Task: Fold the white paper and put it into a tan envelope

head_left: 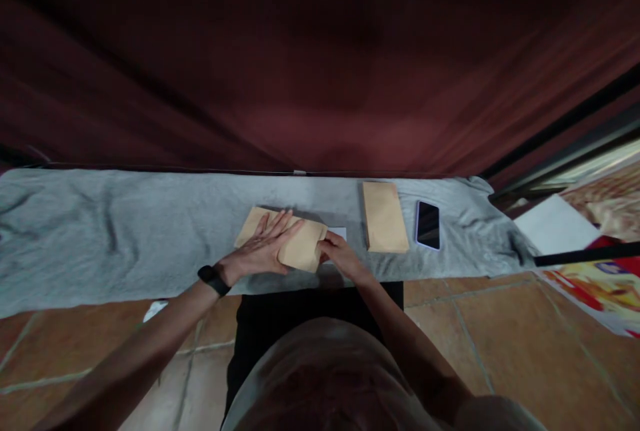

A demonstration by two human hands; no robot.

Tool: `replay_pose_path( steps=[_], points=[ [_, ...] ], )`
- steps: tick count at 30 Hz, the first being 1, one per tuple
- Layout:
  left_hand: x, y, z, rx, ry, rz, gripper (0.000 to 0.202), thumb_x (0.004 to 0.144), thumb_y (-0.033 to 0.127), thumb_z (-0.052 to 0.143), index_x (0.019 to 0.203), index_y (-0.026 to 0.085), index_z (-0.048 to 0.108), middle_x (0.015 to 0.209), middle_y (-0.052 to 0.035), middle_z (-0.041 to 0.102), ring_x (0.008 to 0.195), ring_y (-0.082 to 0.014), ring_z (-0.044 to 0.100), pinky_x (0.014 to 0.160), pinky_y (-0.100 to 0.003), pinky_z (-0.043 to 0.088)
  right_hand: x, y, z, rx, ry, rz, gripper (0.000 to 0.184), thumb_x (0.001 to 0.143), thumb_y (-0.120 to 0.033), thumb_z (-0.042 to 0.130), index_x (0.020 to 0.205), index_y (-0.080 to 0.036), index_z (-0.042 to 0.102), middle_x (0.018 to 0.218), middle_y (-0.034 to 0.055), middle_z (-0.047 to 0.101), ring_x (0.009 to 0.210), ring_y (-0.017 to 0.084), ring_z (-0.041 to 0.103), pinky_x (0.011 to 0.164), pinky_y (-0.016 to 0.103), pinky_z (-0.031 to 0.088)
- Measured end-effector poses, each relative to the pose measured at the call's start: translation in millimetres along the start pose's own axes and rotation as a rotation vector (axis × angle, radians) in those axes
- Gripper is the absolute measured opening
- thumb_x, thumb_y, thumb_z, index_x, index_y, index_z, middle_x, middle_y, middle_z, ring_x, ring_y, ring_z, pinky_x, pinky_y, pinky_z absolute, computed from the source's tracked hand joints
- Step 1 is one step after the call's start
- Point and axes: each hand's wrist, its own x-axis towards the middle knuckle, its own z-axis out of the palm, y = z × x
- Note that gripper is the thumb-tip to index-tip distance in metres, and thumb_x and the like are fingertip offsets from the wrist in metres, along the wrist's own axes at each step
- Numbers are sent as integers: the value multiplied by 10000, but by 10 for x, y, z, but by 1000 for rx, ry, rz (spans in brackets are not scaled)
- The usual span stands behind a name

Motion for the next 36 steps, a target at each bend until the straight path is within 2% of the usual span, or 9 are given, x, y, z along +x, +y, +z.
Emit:
replay_pose_path(
  steps=[6,11,15,19,23,26,30,33,36],
  points=[
    [200,4,91,-78,-67,99,1273,648,541,832,1664,234,130,1699,-206,247,1593,-384,155,1264,-613,97,-88,12,-182,-33,38,-12,154,826,-271,601,906,-249,731,730,-39,695,592,134,619,522,220,527],
    [226,26,112,-74,66,115,1230,651,561,832,1655,254,190,1628,-189,370,1548,-410,255,1253,-635,139,-82,69,-222,-22,75,-22,106,848,-313,636,885,-223,678,709,-38,686,557,126,614,501,213,517],
    [166,17,150,-8,124,67,1202,643,534,835,1645,248,235,1644,-206,338,1511,-440,306,1221,-631,216,-35,132,-219,-172,140,-64,81,825,-223,606,888,-232,657,685,-64,660,539,112,587,470,181,457],
    [104,43,165,8,81,21,1232,653,542,824,1657,259,168,1676,-209,275,1500,-430,332,1213,-606,237,20,177,-227,-373,211,-153,176,784,-138,558,883,-247,655,729,-61,673,654,136,628,598,212,484],
    [92,116,143,-33,126,-1,1247,682,530,800,1662,242,86,1536,-187,461,1442,-397,415,1236,-607,190,50,205,-221,-429,303,-91,212,801,-126,530,937,-242,643,783,-42,697,710,152,657,638,234,504],
    [88,154,144,-22,172,-37,1175,714,485,774,1655,247,112,1465,-164,516,1396,-393,463,1231,-602,215,5,193,-213,-524,355,-72,261,831,-138,579,1070,-235,621,885,-6,724,779,177,689,691,266,540],
    [8,88,136,8,192,-86,1157,723,489,761,1653,228,123,1449,-173,518,1364,-408,481,1192,-576,307,-107,119,-285,-696,434,-277,278,914,-191,599,1190,-220,617,1115,73,717,994,216,696,906,326,555],
    [-137,-64,122,20,190,-142,1177,728,538,744,1657,237,87,1461,-172,506,1353,-414,483,1163,-580,340,-123,59,-394,-814,357,-337,273,953,-164,556,1203,-221,650,1184,84,700,1100,217,668,1002,327,524],
    [-327,-224,141,34,186,-194,1205,728,556,736,1660,221,50,1465,-178,501,1325,-410,499,1165,-592,330,-41,14,-442,-1003,235,-307,384,914,-116,589,1283,-207,645,1297,100,665,1203,240,612,1079,371,479]
  ],
)
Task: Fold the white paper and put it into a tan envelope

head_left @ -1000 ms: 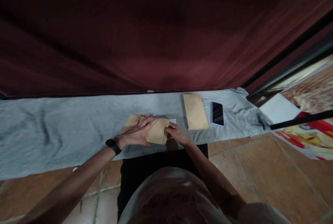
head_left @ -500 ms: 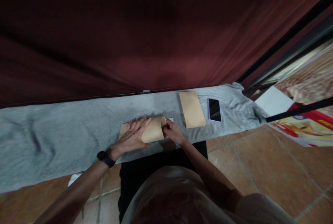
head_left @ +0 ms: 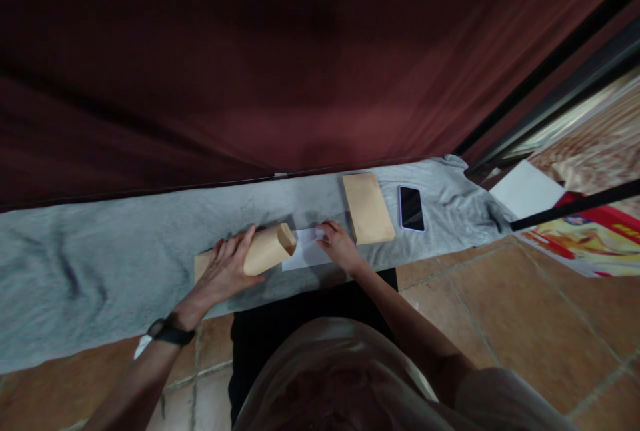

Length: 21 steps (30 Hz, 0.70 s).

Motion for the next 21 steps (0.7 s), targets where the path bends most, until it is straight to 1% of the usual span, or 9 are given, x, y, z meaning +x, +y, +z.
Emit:
replay_pose_path(
  steps=[4,6,8,10,13,15,17,19,21],
  points=[
    [-214,-115,24,26,-9,-60,1176,734,534,723,1658,205,75,1446,-184,515,1317,-411,509,1173,-593,318,206,-84,40,-198,-126,10,532,839,-140,687,1365,-178,616,1402,161,607,1297,322,526,1111,482,430],
    [-292,-102,20,20,-3,-82,1146,735,522,719,1654,211,110,1445,-178,521,1324,-411,509,1169,-581,329,313,-139,58,-223,-182,59,524,801,-150,730,1319,-150,648,1395,192,606,1302,356,514,1107,510,417],
    [-344,-72,1,15,10,-97,1132,730,505,723,1650,210,133,1440,-175,529,1324,-411,513,1162,-572,341,397,-166,63,-213,-218,95,487,770,-130,744,1253,-148,685,1369,193,629,1305,369,514,1111,521,406],
    [-375,-51,-20,20,17,-109,1124,733,492,724,1648,207,136,1434,-176,536,1317,-411,519,1154,-572,348,441,-147,46,-187,-239,110,412,757,-106,733,1162,-183,728,1297,156,684,1266,350,555,1097,492,421],
    [-402,-57,-10,29,22,-112,1119,748,495,721,1652,213,123,1436,-177,538,1317,-409,522,1156,-583,340,419,-27,-53,-128,-269,134,268,776,-118,707,1019,-215,766,1124,99,757,1126,297,652,1000,382,482],
    [-409,-71,29,40,39,-108,1127,747,497,730,1654,213,125,1436,-180,537,1323,-411,519,1173,-602,311,358,91,-161,-90,-268,167,211,828,-170,666,1013,-208,761,1049,81,771,1039,268,689,915,330,501],
    [-403,-70,78,50,66,-106,1138,740,492,743,1655,204,131,1436,-184,536,1331,-415,515,1189,-620,281,278,197,-258,33,-204,250,199,874,-241,618,1024,-191,739,976,67,771,956,249,703,837,310,508],
    [-383,-44,120,45,88,-110,1145,737,480,755,1658,200,134,1441,-185,533,1342,-416,509,1200,-628,266,193,242,-292,380,-56,382,217,861,-329,639,1010,-187,710,911,43,765,880,230,703,765,294,516],
    [-351,3,149,34,98,-116,1145,742,468,762,1660,200,134,1445,-187,532,1352,-416,502,1206,-631,260,119,201,-233,822,102,479,289,800,-398,702,1008,-198,687,896,24,768,836,215,708,723,288,533]
  ],
)
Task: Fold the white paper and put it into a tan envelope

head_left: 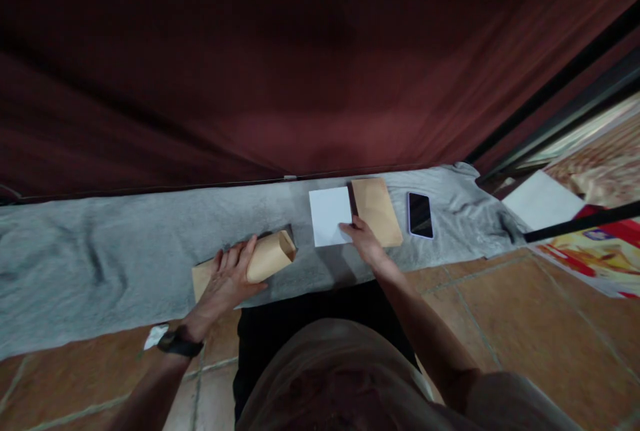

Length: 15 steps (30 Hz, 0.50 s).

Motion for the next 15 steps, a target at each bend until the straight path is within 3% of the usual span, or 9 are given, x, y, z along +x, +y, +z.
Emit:
replay_pose_path(
  steps=[3,6,10,15],
  points=[
    [41,92,29,-1,3,-3,1154,743,467,773,1661,191,129,1446,-197,528,1358,-421,492,1210,-645,248,-126,85,264,499,41,31,343,727,-377,761,1024,-225,680,935,22,784,827,212,733,742,316,579],
    [77,184,51,4,10,-16,1192,724,472,796,1662,201,113,1461,-202,511,1365,-424,481,1210,-656,239,-219,174,571,730,78,81,311,709,-321,771,993,-242,670,963,18,785,844,211,748,771,332,607],
    [114,290,53,15,9,-29,1219,697,456,827,1662,225,117,1467,-197,499,1357,-420,483,1213,-657,228,-265,280,812,779,125,135,251,716,-273,751,942,-250,644,936,11,773,865,194,747,801,317,616],
    [164,385,34,39,1,10,1213,701,427,835,1661,227,120,1469,-201,495,1380,-420,461,1218,-658,205,-224,340,928,751,173,99,261,738,-278,712,979,-273,613,977,12,765,940,192,736,905,343,600]
  ],
)
